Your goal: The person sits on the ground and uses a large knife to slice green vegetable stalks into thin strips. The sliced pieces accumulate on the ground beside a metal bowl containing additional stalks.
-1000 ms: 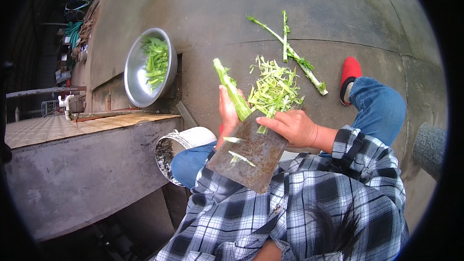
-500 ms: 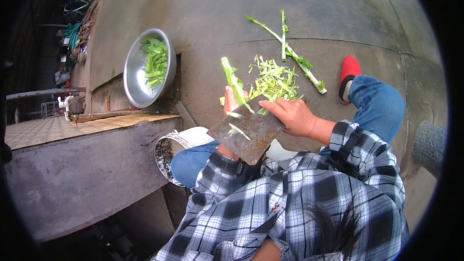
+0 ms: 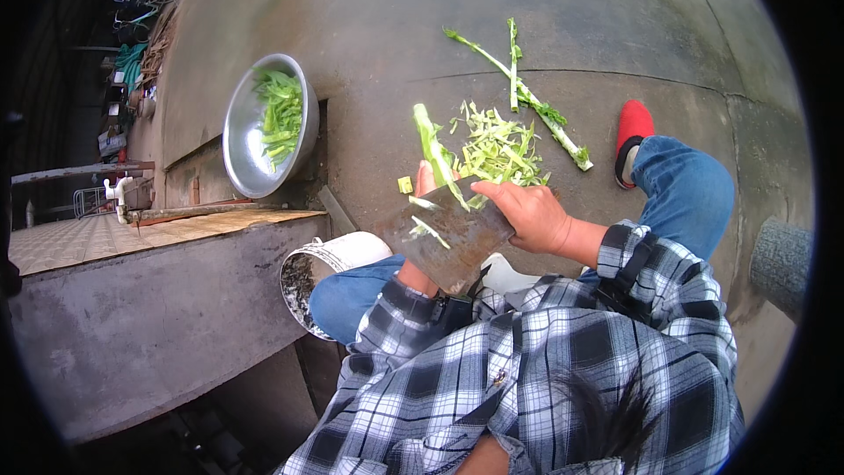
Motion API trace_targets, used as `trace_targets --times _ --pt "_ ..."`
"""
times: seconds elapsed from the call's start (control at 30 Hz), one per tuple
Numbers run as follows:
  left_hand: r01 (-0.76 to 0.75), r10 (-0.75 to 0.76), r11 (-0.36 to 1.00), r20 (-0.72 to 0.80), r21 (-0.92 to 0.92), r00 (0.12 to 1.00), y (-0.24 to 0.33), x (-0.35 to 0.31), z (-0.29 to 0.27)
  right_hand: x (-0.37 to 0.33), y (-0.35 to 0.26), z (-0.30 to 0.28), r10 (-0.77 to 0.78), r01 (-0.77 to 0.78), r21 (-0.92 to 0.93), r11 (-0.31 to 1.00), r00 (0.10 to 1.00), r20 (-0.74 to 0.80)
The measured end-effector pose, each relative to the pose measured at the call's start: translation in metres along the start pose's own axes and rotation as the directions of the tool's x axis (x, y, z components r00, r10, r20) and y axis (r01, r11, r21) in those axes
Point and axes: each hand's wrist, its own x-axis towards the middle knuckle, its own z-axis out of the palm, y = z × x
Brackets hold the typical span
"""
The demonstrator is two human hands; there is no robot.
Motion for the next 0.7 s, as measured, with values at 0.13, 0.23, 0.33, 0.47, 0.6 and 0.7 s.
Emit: trace_targets --times 0.13,0.23,0.33,0.47,0.6,0.7 --pt "0.288 -0.218 0.923 0.271 -0.253 0.937 -0.004 -0.004 -0.008 0.001 0.001 0.000 0.062 -0.058 -0.075 0.995 0.997 0.049" --pt "0.300 -0.205 0.924 0.354 -0.238 0.912 -0.006 -0.013 -0.008 0.005 0.005 0.002 0.162 -0.161 -0.110 0.981 0.987 -0.006" --pt "0.225 -0.147 0.953 0.340 -0.203 0.929 -0.003 -0.015 -0.001 0.003 0.003 0.002 0.096 -0.098 -0.065 0.993 0.995 -0.022" --pt "0.048 -0.059 0.998 0.271 0.047 0.961 -0.001 -0.024 0.003 0.002 0.002 0.002 0.101 -0.101 -0.025 0.995 0.995 0.010" --pt "-0.041 0.034 0.999 0.522 0.002 0.852 -0.011 -0.033 0.000 0.005 0.005 0.002 0.172 -0.171 -0.078 0.982 0.985 0.014" --pt "0.056 0.008 0.994 0.574 -0.094 0.819 -0.017 -0.023 -0.008 0.004 0.004 0.001 0.067 -0.067 -0.002 0.998 0.998 -0.020"
